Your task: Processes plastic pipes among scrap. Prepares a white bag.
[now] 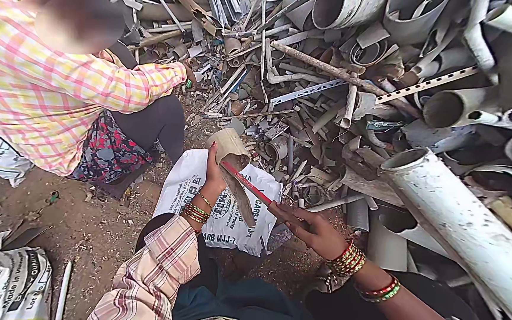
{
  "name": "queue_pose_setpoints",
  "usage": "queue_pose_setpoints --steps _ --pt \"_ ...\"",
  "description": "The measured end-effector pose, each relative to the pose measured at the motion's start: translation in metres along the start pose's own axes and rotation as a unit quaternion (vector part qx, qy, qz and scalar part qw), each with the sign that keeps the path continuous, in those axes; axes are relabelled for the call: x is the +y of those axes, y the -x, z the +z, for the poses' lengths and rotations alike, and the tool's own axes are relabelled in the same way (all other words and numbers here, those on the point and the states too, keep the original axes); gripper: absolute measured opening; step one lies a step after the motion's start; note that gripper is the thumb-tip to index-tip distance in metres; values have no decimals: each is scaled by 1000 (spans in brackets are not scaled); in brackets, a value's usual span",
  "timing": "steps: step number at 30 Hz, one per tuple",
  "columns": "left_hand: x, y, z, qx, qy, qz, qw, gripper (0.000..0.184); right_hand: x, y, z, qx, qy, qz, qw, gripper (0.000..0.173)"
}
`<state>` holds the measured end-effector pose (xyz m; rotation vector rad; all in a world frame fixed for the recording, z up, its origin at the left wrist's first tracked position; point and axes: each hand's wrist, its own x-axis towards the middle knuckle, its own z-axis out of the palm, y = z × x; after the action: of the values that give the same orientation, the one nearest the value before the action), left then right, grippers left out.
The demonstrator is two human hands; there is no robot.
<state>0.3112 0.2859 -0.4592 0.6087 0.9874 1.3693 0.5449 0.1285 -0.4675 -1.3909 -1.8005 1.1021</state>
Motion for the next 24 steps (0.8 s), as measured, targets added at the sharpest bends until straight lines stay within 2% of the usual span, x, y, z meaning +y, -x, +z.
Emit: queue_pose_setpoints --steps 3,8,11,16,19,24 --pt "-1 0 2 -13 -7 -5 1000 51 -3 -3 -9 -13 1 5 1000 47" --pt "25 -15 -19 12 -7 79 997 49 -12 3 -22 -79 5 35 996 47" --pt "15 -13 -17 27 -43 53 997 50 -6 3 -16 -66 17 34 997 48" --pt "-16 -3 -6 10 -66 -25 997 54 -5 -2 -12 -38 33 50 997 49" --pt "-15 -2 -1 -9 -61 -34 997 53 -3 -4 -12 -29 48 43 998 51" --pt "16 -11 -12 3 -39 47 998 50 -6 2 -21 -68 31 22 997 45"
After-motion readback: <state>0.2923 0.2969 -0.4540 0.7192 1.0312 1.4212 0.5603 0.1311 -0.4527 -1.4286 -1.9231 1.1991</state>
